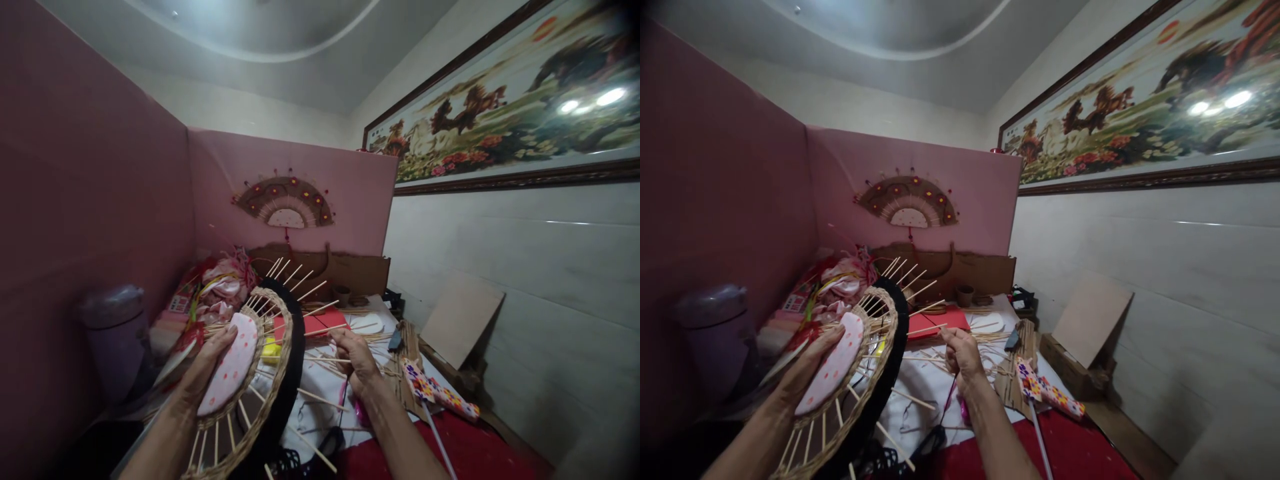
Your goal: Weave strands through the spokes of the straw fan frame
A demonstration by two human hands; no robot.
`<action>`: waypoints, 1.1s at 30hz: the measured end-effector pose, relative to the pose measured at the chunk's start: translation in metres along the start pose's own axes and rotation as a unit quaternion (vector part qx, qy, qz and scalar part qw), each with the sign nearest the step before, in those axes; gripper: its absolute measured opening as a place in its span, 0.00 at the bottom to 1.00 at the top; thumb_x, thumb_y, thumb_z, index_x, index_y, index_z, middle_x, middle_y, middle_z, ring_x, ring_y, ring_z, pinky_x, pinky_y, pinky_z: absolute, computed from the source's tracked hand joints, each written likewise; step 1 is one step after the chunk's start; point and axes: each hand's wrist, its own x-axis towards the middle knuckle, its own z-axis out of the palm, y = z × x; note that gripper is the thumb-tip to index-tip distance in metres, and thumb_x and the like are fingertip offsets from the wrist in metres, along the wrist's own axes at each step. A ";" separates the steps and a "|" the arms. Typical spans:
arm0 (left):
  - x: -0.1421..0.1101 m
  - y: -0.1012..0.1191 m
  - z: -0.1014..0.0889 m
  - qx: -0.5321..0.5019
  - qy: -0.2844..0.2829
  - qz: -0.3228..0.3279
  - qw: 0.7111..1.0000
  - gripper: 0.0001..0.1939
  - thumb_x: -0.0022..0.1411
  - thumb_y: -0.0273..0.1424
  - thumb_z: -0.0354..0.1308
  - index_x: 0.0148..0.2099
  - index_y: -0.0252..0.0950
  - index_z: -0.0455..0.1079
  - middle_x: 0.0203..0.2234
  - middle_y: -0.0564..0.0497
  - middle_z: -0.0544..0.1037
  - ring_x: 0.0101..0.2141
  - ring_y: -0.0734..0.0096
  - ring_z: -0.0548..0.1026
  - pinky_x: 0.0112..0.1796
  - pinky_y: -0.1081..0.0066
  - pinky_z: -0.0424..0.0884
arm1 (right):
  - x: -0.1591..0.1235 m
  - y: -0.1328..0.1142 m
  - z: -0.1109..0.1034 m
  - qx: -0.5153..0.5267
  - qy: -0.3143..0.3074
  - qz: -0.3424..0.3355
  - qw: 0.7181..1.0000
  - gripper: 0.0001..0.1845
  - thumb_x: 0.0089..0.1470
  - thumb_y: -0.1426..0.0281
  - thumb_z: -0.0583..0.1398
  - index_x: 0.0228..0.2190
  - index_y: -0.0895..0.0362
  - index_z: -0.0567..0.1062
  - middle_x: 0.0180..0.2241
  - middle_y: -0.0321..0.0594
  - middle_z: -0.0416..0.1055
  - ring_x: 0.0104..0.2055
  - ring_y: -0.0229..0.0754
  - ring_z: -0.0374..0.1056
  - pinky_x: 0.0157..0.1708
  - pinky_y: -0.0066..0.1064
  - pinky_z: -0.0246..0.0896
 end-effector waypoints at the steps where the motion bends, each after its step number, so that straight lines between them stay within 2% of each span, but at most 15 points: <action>1: 0.000 0.002 -0.001 0.006 0.011 0.011 1.000 0.15 0.47 0.31 0.63 0.40 0.32 0.72 0.37 0.45 0.78 0.40 0.62 0.75 0.43 0.67 0.69 | 0.000 -0.002 0.000 -0.001 0.008 -0.001 1.000 0.18 0.34 0.62 0.66 0.21 0.57 0.64 0.09 0.20 0.45 0.10 0.23 0.34 0.11 0.20 0.26; 4: 0.001 0.008 -0.002 0.040 0.031 0.038 0.998 0.13 0.44 0.30 0.65 0.35 0.33 0.72 0.34 0.46 0.79 0.39 0.62 0.75 0.40 0.71 0.70 | -0.001 -0.007 -0.002 0.010 0.027 -0.011 1.000 0.18 0.33 0.63 0.67 0.21 0.57 0.64 0.09 0.20 0.45 0.10 0.23 0.34 0.11 0.19 0.26; 7: -0.001 0.014 -0.002 0.074 0.025 0.047 0.996 0.12 0.42 0.33 0.66 0.31 0.33 0.72 0.32 0.47 0.79 0.36 0.62 0.75 0.35 0.73 0.71 | -0.002 -0.012 -0.004 0.037 0.026 -0.033 0.998 0.17 0.33 0.65 0.67 0.20 0.57 0.64 0.09 0.20 0.45 0.11 0.24 0.35 0.11 0.20 0.27; 11: 0.000 0.016 -0.004 0.087 0.017 0.057 0.994 0.14 0.42 0.35 0.66 0.32 0.34 0.71 0.29 0.49 0.78 0.33 0.64 0.75 0.33 0.73 0.70 | -0.002 -0.015 -0.005 0.060 0.021 -0.071 0.995 0.15 0.35 0.66 0.66 0.19 0.57 0.65 0.10 0.20 0.43 0.12 0.25 0.33 0.12 0.22 0.26; 14: 0.003 0.014 -0.006 0.095 0.012 0.064 0.993 0.14 0.41 0.35 0.67 0.31 0.34 0.71 0.26 0.51 0.77 0.30 0.68 0.75 0.31 0.75 0.70 | -0.005 -0.018 -0.003 0.043 0.034 -0.131 0.990 0.13 0.36 0.65 0.66 0.19 0.57 0.67 0.10 0.22 0.43 0.13 0.25 0.33 0.13 0.23 0.26; 16: 0.005 0.012 -0.007 0.097 0.007 0.063 0.993 0.15 0.40 0.35 0.67 0.30 0.34 0.70 0.24 0.52 0.76 0.28 0.70 0.74 0.28 0.77 0.69 | -0.009 -0.019 0.000 0.001 0.047 -0.195 0.980 0.11 0.38 0.65 0.65 0.19 0.58 0.69 0.11 0.24 0.47 0.14 0.26 0.37 0.14 0.23 0.29; 19: 0.006 0.011 -0.006 0.085 -0.008 0.053 0.995 0.16 0.40 0.36 0.67 0.31 0.34 0.70 0.25 0.52 0.76 0.25 0.72 0.74 0.27 0.77 0.68 | -0.019 -0.021 0.004 -0.101 0.042 -0.275 0.955 0.09 0.42 0.66 0.63 0.19 0.58 0.72 0.14 0.29 0.54 0.17 0.29 0.46 0.17 0.24 0.40; 22: 0.007 0.010 -0.006 0.080 -0.010 0.055 0.995 0.17 0.40 0.36 0.67 0.33 0.33 0.70 0.25 0.51 0.77 0.24 0.72 0.73 0.26 0.77 0.68 | -0.028 -0.020 0.009 -0.215 -0.005 -0.301 0.929 0.10 0.45 0.66 0.62 0.18 0.57 0.73 0.16 0.32 0.59 0.21 0.33 0.52 0.21 0.27 0.47; 26: 0.008 0.009 -0.007 0.084 0.006 0.049 0.995 0.18 0.40 0.37 0.67 0.33 0.33 0.70 0.25 0.51 0.77 0.24 0.71 0.74 0.24 0.77 0.68 | -0.033 -0.019 0.012 -0.290 -0.064 -0.305 0.905 0.10 0.46 0.66 0.61 0.18 0.58 0.74 0.16 0.35 0.62 0.21 0.34 0.53 0.21 0.28 0.46; 30: 0.006 0.011 -0.007 0.082 0.023 0.051 0.995 0.18 0.40 0.36 0.67 0.34 0.33 0.71 0.30 0.49 0.79 0.27 0.69 0.75 0.29 0.76 0.70 | -0.030 -0.023 0.009 -0.232 -0.053 -0.265 0.935 0.11 0.44 0.66 0.62 0.16 0.59 0.73 0.14 0.32 0.57 0.19 0.32 0.48 0.20 0.27 0.42; 33: 0.005 0.010 -0.008 0.062 0.035 0.047 0.996 0.16 0.44 0.33 0.65 0.37 0.32 0.72 0.32 0.47 0.79 0.30 0.68 0.76 0.32 0.75 0.71 | -0.024 -0.024 0.004 -0.107 -0.074 -0.200 0.971 0.11 0.43 0.65 0.61 0.18 0.59 0.73 0.12 0.27 0.48 0.16 0.29 0.40 0.17 0.26 0.35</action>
